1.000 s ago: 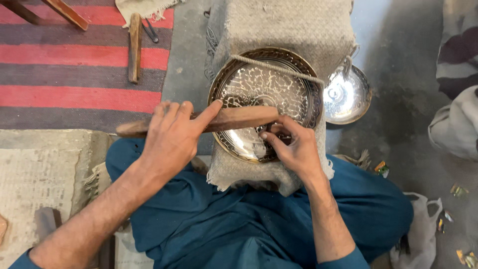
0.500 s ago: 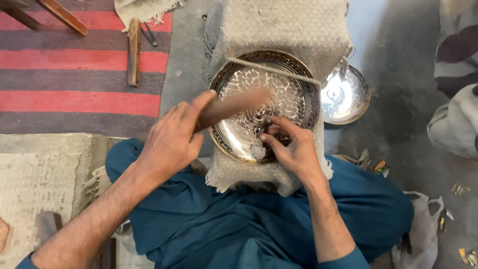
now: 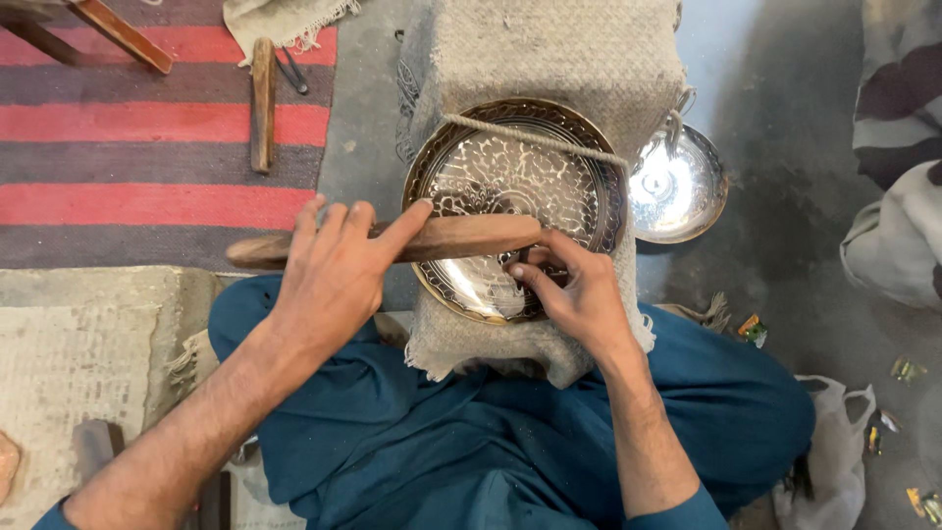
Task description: The person sits cross-legged with a brass tray resting on a cloth cushion on their lap. They hold a small punch against the tray's surface with one hand and strike it with a wooden mallet held in the other hand, repeatedly repositioning the punch to hammer a decorative pattern into the metal, then lift the tray at the end.
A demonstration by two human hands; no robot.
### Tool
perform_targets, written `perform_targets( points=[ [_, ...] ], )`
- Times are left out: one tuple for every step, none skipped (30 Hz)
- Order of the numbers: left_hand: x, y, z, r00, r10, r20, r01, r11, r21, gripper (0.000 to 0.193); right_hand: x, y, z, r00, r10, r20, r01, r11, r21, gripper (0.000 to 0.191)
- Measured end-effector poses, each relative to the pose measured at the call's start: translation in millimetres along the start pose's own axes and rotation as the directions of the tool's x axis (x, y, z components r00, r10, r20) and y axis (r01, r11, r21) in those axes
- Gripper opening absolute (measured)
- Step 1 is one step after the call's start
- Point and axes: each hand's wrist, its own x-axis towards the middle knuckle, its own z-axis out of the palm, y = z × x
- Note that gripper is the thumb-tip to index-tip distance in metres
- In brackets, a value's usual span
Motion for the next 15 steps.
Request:
perform_targets(
  points=[
    [0.0, 0.4, -0.4, 0.999, 0.051, -0.014, -0.048, 0.984, 0.170, 0.078, 0.3, -0.4, -0.1, 1.000, -0.005, 0.006, 0.005, 1.000, 0.028, 0.033],
    [0.0, 0.4, -1.1, 1.000, -0.008, -0.005, 0.008, 1.000, 0.016, 0.079, 0.8, -0.9, -0.1, 1.000, -0.008, 0.011, 0.008, 0.998, 0.058, 0.035],
    [-0.2, 0.2, -1.9, 0.998, -0.057, 0.019, 0.059, 0.988, -0.142, 0.080, 0.2, -1.3, 0.0, 1.000, -0.004, 0.011, 0.003, 0.996, 0.089, 0.037],
    [-0.3, 0.0, -2.6, 0.993, -0.104, 0.057, 0.116, 0.947, -0.298, 0.081, -0.2, -1.6, -0.3, 1.000, -0.002, 0.006, 0.002, 0.999, 0.048, 0.035],
    [-0.2, 0.4, -2.6, 0.998, -0.054, 0.033, 0.059, 0.987, -0.147, 0.080, -0.2, -1.7, -0.7, 1.000, -0.005, 0.003, 0.005, 1.000, 0.004, 0.033],
    [0.1, 0.2, -2.9, 1.000, 0.000, 0.011, 0.000, 1.000, 0.014, 0.078, 0.3, -1.6, -0.8, 1.000, -0.016, 0.000, 0.016, 0.999, -0.039, 0.031],
    [0.3, -0.1, -3.2, 0.999, 0.053, -0.007, -0.051, 0.982, 0.180, 0.078, 1.8, -1.2, -0.7, 1.000, -0.031, 0.006, 0.031, 0.999, 0.016, 0.033],
    [0.2, -0.5, -3.7, 1.000, 0.005, -0.019, -0.004, 1.000, 0.024, 0.078, 2.6, -1.0, -0.3, 0.999, -0.043, 0.009, 0.042, 0.997, 0.071, 0.034],
    [-0.4, -0.5, -4.3, 0.999, -0.041, -0.013, 0.038, 0.990, -0.139, 0.078, 2.0, -0.7, 0.3, 0.999, -0.044, 0.010, 0.043, 0.991, 0.127, 0.036],
    [-1.1, 0.2, -4.7, 0.996, -0.087, 0.003, 0.083, 0.950, -0.302, 0.079, 1.0, -0.4, 0.3, 0.999, -0.035, 0.005, 0.035, 0.996, 0.081, 0.034],
    [-1.5, 1.2, -4.6, 0.998, -0.061, 0.023, 0.064, 0.983, -0.172, 0.078, 0.2, 0.2, 0.3, 0.999, -0.033, -0.001, 0.033, 0.999, 0.033, 0.033],
    [-1.6, 2.3, -4.7, 0.998, -0.039, 0.040, 0.040, 0.999, -0.034, 0.077, 0.4, 0.9, 0.5, 0.999, -0.038, -0.008, 0.037, 0.999, -0.014, 0.032],
    [-1.7, 3.6, -4.9, 0.998, -0.025, 0.058, 0.019, 0.994, 0.107, 0.077, 0.9, 1.9, 0.7, 1.000, -0.029, -0.007, 0.029, 0.999, 0.037, 0.033],
    [-1.5, 3.7, -6.1, 0.996, -0.061, 0.057, 0.062, 0.998, -0.006, 0.077, 1.2, 2.8, 1.6, 1.000, -0.017, -0.006, 0.017, 0.996, 0.090, 0.033],
    [-1.0, 3.9, -7.2, 0.993, -0.092, 0.068, 0.100, 0.987, -0.125, 0.077, 0.3, 3.9, 2.3, 1.000, 0.005, -0.008, -0.004, 0.990, 0.143, 0.034]
  ],
)
